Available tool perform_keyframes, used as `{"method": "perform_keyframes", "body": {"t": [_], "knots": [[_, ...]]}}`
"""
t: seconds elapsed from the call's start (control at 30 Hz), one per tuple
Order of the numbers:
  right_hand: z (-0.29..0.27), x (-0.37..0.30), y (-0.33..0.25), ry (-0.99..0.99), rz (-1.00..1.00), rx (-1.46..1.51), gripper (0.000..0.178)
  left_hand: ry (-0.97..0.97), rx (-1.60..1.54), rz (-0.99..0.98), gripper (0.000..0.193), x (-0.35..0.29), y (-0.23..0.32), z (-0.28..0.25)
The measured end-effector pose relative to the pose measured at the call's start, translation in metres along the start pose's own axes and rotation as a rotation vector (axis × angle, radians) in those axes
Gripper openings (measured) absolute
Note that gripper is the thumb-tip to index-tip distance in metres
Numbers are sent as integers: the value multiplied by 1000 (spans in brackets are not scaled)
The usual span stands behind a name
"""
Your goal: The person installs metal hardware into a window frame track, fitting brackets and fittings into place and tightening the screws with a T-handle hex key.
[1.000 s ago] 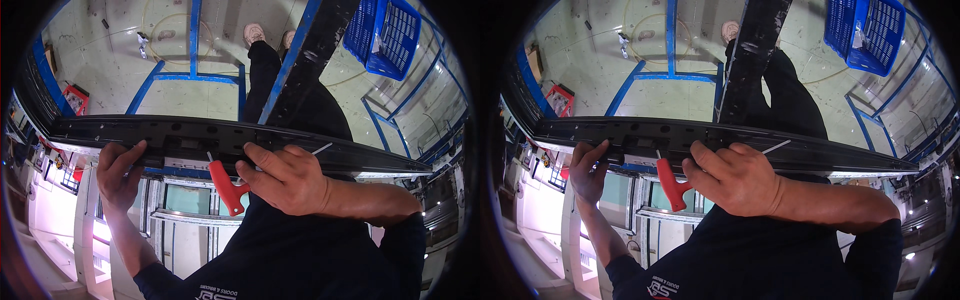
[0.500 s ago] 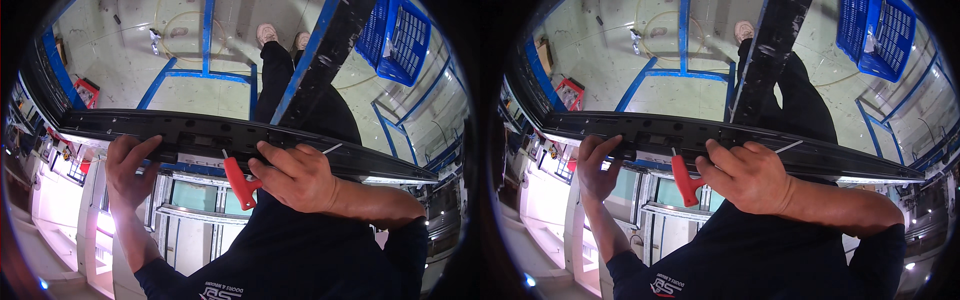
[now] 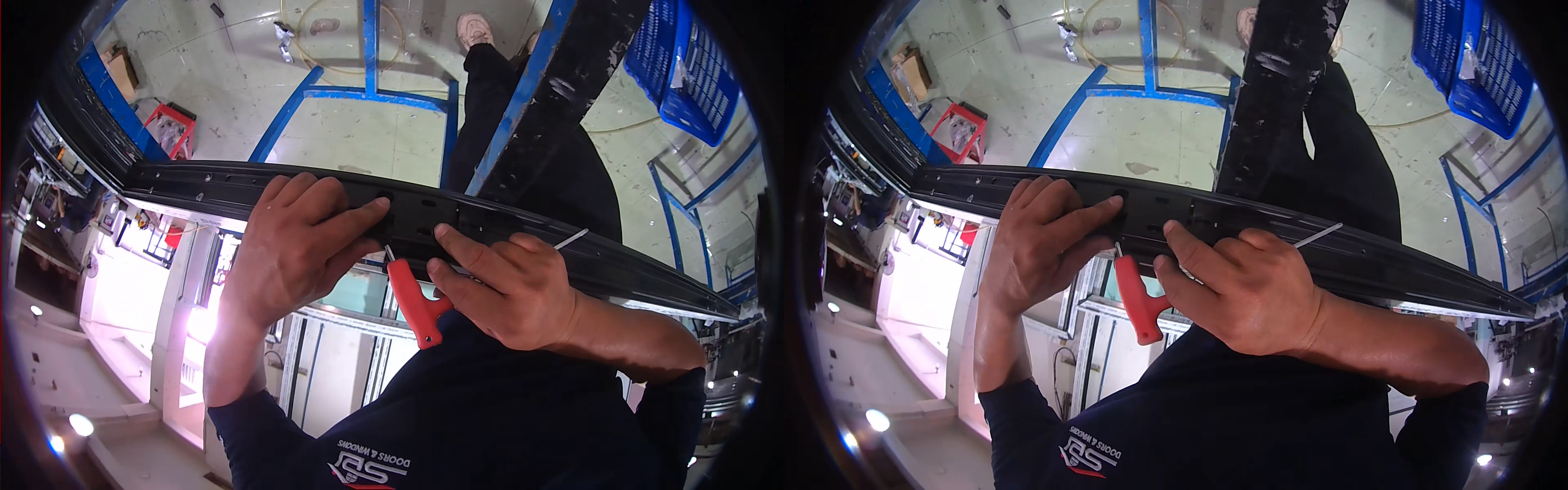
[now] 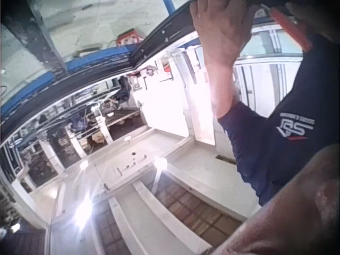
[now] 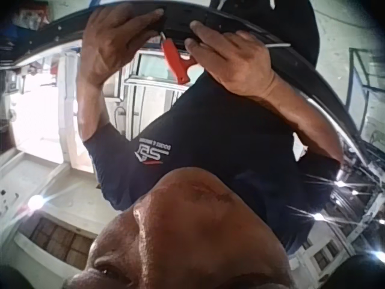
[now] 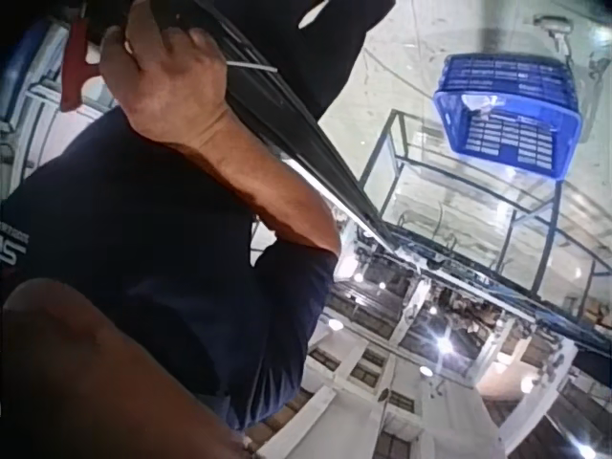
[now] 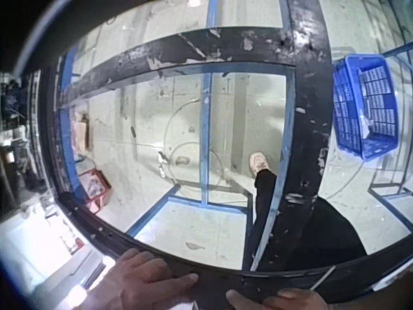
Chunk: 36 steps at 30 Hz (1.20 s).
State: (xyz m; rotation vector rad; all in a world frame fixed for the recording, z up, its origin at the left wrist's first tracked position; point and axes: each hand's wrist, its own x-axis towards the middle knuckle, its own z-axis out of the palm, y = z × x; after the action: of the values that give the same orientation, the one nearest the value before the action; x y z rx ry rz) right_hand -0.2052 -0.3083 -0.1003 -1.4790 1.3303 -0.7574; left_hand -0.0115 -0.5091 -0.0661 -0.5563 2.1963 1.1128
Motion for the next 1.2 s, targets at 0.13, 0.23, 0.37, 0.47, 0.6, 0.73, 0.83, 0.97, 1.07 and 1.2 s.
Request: {"method": "perform_keyframes", "body": {"t": [0.13,0.23,0.37,0.47,0.6,0.73,0.83,0.97,1.07,1.2], "knots": [[-9,-11,11,44,-42,102,24,-17,-27,-23,44,2,3,0],[-30,-21,14,111,-85,98,22,-29,-27,-47,40,9,6,2],[-45,-50,29,165,-92,38,21,-52,-76,-137,35,17,15,0],[-52,-67,41,237,-51,50,20,-84,-161,-257,35,20,22,-4],[-62,-72,52,150,114,74,24,-104,-198,-281,40,32,26,-8],[-63,-73,67,180,164,145,31,-173,-229,-235,43,29,18,-11],[-64,-70,74,199,194,173,34,-173,-252,-249,42,29,16,-9],[-70,-62,77,146,293,268,32,-179,-241,-233,44,32,14,-10],[-65,-50,83,165,183,249,33,-173,-217,-201,43,33,12,-11],[-57,-33,73,142,118,294,32,-164,-181,-151,43,35,5,-13]]}}
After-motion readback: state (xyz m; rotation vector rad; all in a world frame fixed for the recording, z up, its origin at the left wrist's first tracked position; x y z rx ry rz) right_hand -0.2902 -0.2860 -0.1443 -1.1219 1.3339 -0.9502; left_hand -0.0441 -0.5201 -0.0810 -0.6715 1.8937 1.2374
